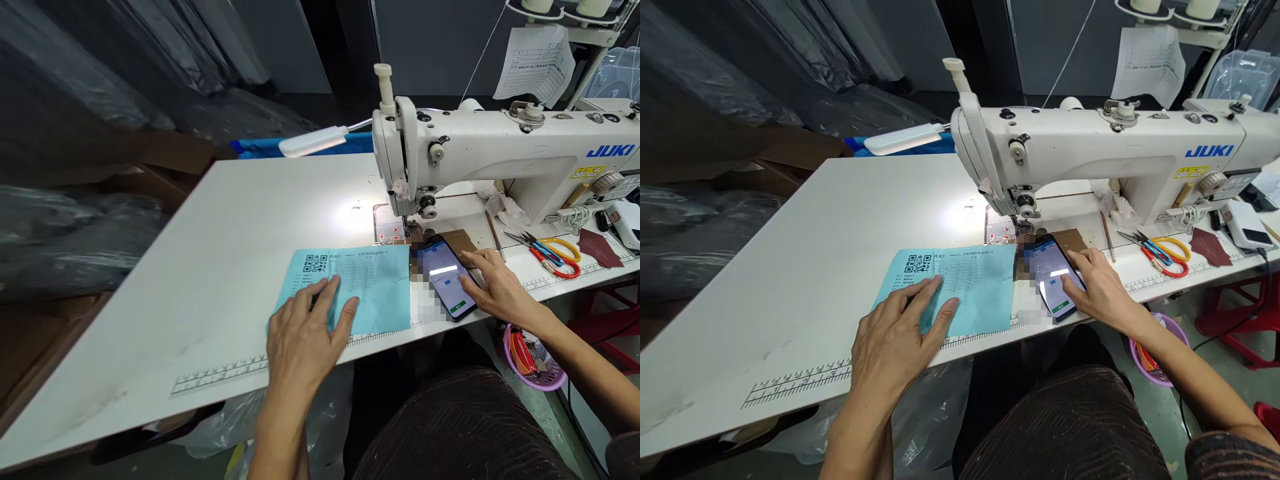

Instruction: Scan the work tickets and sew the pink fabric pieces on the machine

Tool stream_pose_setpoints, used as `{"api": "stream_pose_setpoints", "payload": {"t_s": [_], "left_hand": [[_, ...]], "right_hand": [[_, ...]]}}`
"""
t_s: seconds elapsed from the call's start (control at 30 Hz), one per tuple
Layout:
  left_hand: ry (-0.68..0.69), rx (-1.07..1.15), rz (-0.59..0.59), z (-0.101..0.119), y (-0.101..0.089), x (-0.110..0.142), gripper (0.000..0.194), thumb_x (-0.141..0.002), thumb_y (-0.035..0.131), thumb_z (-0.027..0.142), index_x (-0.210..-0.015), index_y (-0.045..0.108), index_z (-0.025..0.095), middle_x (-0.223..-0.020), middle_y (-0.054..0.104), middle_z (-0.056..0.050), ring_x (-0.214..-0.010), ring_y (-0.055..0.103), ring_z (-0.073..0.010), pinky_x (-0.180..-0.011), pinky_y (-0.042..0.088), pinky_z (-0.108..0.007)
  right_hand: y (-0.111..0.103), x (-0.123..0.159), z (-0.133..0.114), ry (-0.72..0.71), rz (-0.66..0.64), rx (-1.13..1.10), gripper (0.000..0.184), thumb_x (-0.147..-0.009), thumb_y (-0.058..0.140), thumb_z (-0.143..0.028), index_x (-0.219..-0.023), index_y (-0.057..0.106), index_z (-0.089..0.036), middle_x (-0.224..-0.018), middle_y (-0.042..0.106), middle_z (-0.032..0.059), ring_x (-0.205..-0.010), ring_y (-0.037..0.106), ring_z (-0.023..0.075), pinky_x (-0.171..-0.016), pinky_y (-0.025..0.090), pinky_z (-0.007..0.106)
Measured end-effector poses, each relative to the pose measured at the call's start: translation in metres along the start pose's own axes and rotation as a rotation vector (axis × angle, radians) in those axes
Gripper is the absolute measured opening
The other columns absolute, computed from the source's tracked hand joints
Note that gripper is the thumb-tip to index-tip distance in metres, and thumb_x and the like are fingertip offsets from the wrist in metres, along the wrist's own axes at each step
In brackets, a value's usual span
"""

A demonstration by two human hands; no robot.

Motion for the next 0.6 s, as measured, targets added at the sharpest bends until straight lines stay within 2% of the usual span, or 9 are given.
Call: {"api": "stream_pose_setpoints", "payload": {"t_s": [0.1,0.2,0.43,0.6], "left_hand": [[-0.005,-0.015,-0.002,0.000,0.001,0.000,0.051,-0.095,0.038,0.050,-0.126,0.066,0.021,-0.129,0.062,-0.014,-0.112,0.059,-0.0345,-0.093,0.047,-0.050],[-0.012,-0.020,-0.007,0.000,0.001,0.000,0.051,-0.096,0.038,0.051,-0.126,0.066,0.021,-0.130,0.061,-0.013,-0.113,0.059,-0.0342,-0.094,0.047,-0.050],[-0.008,-0.028,-0.005,0.001,0.000,0.001,0.056,-0.096,0.033,0.053,-0.126,0.066,0.018,-0.131,0.061,-0.014,-0.113,0.060,-0.0345,-0.094,0.047,-0.049],[0.000,-0.020,0.009,0.001,0.001,0.001,0.059,-0.097,0.030,0.054,-0.125,0.067,0.018,-0.130,0.062,-0.015,-0.115,0.059,-0.0351,-0.094,0.047,-0.050]], "right_hand": [[0.003,-0.007,0.000,-0.107,0.062,0.077,0.040,-0.092,0.040,-0.016,-0.125,0.063,-0.014,-0.113,0.058,0.0164,-0.108,0.054,0.0272,-0.096,0.050,0.045],[0.005,-0.017,0.003,-0.178,0.094,0.118,0.040,-0.090,0.040,-0.010,-0.115,0.071,-0.017,-0.113,0.057,0.0149,-0.108,0.053,0.0267,-0.095,0.050,0.044],[0.008,-0.040,0.006,-0.127,0.043,0.173,0.041,-0.092,0.042,-0.010,-0.117,0.072,-0.023,-0.114,0.058,0.0142,-0.108,0.050,0.0289,-0.094,0.048,0.046],[0.001,-0.046,0.012,-0.124,0.065,0.158,0.045,-0.090,0.040,-0.007,-0.116,0.073,-0.024,-0.111,0.058,0.0120,-0.106,0.050,0.0270,-0.095,0.046,0.045]]}}
Point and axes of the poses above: each hand's wrist, its own x-axis away from the middle knuckle, its own y-axis out of the palm, z = x × y, the point moved 1 cm from there along -x, towards the middle knuckle
